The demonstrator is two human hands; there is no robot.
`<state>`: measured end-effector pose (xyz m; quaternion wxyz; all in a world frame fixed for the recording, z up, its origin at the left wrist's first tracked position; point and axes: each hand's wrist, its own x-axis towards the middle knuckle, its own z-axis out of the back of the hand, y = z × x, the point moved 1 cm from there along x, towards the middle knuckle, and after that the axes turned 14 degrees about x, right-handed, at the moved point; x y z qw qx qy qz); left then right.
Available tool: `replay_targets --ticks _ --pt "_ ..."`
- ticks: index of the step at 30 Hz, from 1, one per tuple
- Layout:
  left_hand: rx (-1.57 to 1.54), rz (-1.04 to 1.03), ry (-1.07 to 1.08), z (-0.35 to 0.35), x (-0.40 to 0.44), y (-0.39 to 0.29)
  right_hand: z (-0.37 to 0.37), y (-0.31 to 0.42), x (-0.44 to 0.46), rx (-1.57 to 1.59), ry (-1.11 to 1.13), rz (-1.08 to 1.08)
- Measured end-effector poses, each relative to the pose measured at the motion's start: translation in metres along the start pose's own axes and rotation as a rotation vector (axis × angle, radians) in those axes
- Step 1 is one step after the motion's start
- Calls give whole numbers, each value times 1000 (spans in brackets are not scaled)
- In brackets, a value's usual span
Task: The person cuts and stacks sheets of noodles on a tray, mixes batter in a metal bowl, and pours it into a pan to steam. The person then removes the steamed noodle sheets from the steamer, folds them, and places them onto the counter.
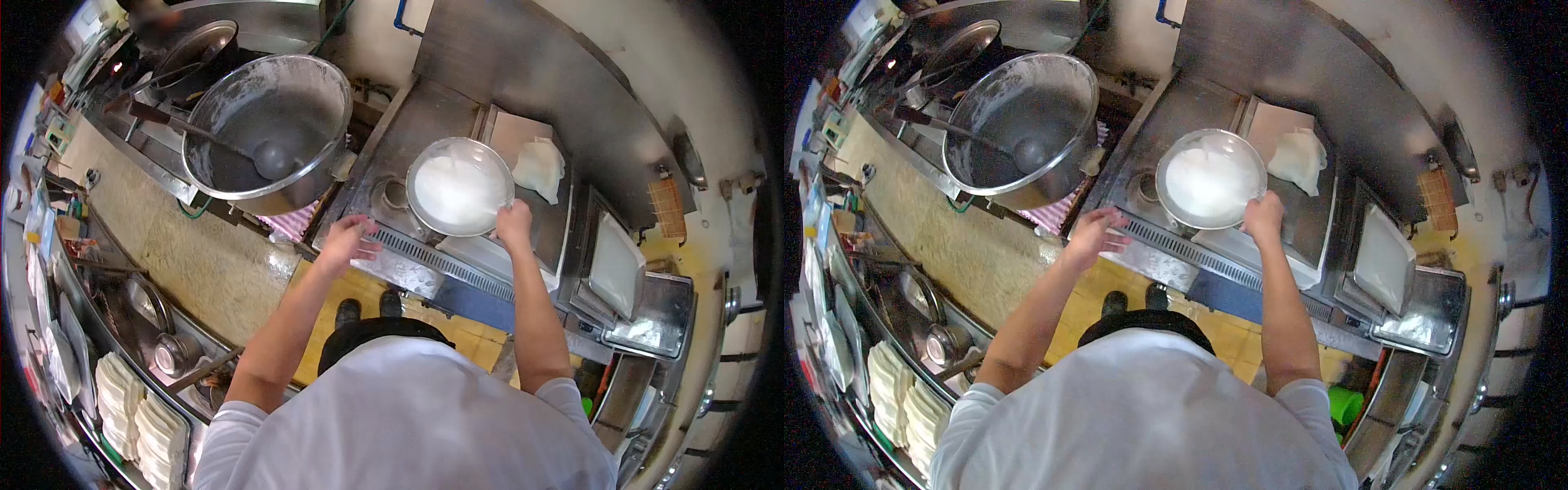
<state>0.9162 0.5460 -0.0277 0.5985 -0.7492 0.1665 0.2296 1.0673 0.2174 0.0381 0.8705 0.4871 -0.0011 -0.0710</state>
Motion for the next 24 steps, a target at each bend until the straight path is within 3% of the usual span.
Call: replay_targets --ticks 8,24 --pt "44 59 -22 -6 -29 38 -8 23 -15 -51 -26 11" --pt "15 86 12 -2 -46 77 -38 -2 26 -298 -59 67"
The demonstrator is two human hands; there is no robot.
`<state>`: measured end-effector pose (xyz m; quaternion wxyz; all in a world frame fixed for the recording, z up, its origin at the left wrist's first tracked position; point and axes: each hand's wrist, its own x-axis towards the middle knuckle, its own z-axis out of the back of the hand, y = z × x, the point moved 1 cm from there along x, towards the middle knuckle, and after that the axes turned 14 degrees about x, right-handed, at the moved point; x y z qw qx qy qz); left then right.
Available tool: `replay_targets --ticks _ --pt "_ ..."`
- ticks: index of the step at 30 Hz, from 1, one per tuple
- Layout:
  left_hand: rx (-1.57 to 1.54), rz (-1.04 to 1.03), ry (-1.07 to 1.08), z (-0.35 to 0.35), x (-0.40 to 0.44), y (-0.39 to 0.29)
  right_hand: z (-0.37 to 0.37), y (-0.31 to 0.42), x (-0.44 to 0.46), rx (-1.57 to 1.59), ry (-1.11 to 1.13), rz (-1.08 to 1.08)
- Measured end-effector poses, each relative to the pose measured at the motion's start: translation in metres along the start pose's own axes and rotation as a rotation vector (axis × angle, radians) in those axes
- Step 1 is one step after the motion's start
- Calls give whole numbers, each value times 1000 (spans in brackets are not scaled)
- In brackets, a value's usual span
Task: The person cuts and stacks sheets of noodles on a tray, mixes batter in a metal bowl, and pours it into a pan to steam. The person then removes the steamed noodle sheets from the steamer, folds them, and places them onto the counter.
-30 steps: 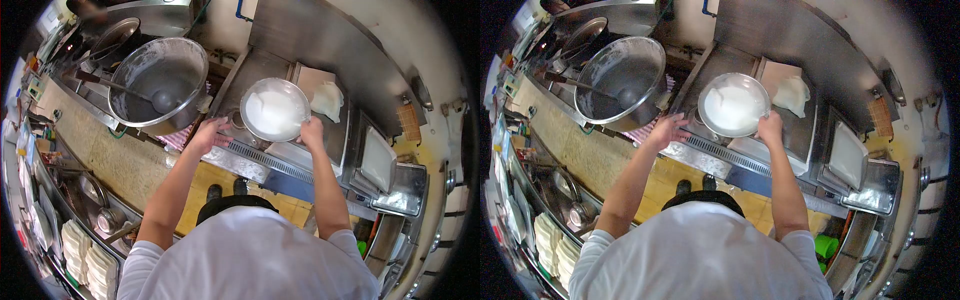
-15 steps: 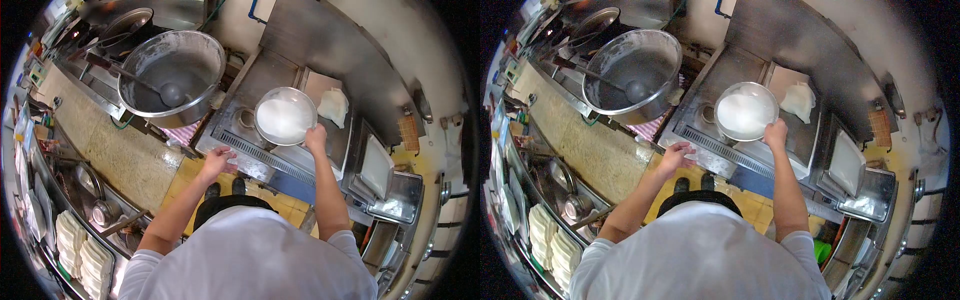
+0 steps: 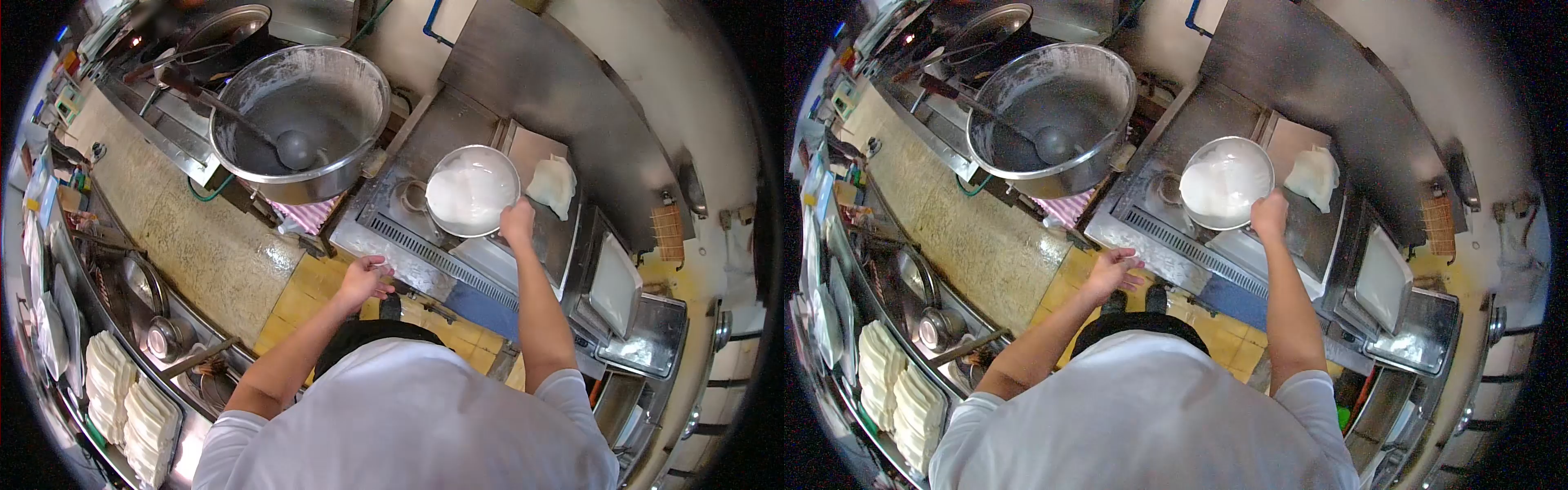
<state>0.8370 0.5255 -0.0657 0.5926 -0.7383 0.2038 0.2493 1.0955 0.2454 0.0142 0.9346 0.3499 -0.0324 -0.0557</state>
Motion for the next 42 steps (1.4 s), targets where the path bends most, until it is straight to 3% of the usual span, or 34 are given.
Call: replay_targets --ticks 8,14,23,32,42 --pt "6 2 -22 3 -8 1 -1 37 -14 -64 -11 89" --pt "-4 -3 -15 9 -8 10 -10 44 -14 -112 -24 274" --pt "-29 -15 -16 13 -12 13 -7 70 -20 -118 -42 363" --pt "-21 -33 -22 16 -17 14 -1 97 -34 -201 -28 317" --pt "-13 -37 -10 22 -23 13 -1 91 -32 -169 -105 511"
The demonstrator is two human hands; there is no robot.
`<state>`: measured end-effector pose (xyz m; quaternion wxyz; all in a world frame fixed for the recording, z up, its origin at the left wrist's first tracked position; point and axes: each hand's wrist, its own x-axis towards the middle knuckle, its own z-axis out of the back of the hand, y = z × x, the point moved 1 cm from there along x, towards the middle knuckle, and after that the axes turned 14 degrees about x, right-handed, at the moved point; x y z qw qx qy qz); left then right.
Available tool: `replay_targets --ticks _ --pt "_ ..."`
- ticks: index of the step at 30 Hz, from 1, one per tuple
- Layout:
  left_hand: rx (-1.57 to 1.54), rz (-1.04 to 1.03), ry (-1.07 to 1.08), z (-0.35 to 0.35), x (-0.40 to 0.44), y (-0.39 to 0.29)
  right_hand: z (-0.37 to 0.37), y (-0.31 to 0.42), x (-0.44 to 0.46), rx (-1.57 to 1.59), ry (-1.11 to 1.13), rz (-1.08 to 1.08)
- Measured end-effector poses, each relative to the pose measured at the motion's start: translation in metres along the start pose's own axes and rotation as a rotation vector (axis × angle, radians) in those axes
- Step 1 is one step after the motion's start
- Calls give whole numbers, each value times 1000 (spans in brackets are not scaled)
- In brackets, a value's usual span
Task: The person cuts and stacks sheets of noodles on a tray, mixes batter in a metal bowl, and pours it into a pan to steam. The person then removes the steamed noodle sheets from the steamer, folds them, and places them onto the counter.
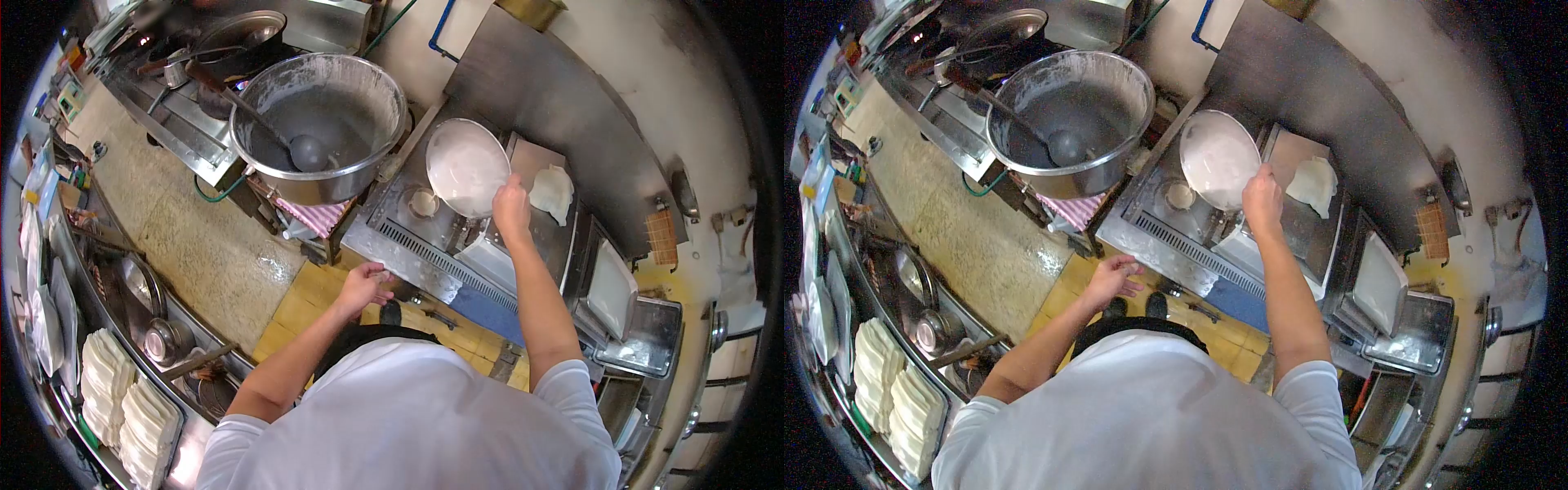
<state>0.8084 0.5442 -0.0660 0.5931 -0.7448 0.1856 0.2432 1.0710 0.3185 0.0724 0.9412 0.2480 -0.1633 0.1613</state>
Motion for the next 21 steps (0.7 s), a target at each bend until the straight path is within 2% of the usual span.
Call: replay_targets --ticks 8,21 --pt "12 -1 8 3 -1 1 6 10 -5 -6 26 -22" --pt "5 5 24 9 -8 -1 0 11 -16 -79 -8 81"
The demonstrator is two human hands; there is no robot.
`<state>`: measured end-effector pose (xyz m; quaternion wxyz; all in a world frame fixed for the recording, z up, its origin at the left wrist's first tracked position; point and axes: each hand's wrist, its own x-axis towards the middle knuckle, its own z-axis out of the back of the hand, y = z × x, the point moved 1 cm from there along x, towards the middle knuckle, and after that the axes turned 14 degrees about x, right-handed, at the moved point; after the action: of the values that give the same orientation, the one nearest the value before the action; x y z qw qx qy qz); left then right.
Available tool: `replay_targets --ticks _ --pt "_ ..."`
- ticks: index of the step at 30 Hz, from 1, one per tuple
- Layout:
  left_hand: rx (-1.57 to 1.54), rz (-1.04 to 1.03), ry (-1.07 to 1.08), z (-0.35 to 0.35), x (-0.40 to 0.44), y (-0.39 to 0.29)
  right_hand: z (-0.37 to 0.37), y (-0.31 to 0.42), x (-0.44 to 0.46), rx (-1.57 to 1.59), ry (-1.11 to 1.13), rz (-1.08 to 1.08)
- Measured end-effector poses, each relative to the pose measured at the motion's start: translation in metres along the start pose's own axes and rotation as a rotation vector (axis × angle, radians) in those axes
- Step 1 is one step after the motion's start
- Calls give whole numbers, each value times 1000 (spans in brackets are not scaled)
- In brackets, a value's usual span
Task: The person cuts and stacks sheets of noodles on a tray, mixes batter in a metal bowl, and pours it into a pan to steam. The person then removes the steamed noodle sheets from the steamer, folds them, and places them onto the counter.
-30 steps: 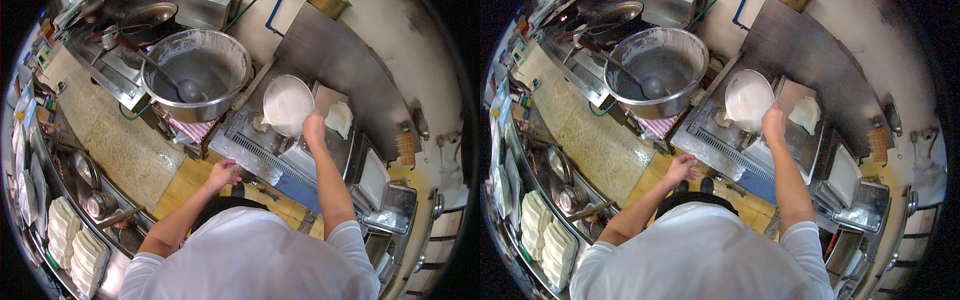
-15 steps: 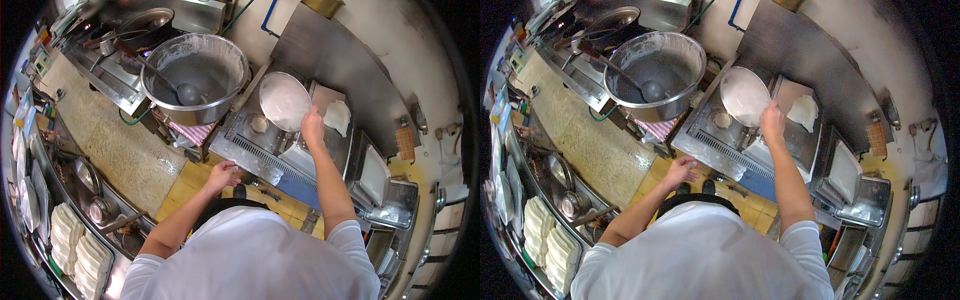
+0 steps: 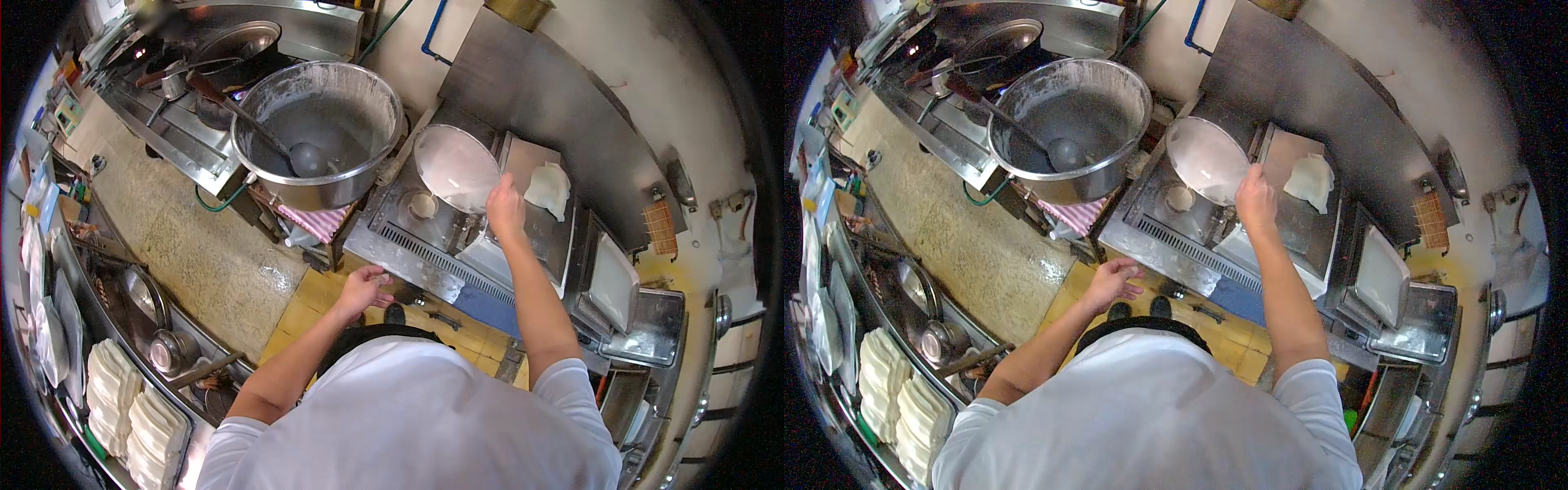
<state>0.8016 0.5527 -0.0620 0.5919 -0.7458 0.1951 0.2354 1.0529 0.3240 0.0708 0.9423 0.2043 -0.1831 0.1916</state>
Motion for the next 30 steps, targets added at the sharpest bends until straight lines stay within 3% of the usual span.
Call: replay_targets --ticks 30 --pt "34 -14 6 3 -2 -4 -3 1 -3 6 16 170"
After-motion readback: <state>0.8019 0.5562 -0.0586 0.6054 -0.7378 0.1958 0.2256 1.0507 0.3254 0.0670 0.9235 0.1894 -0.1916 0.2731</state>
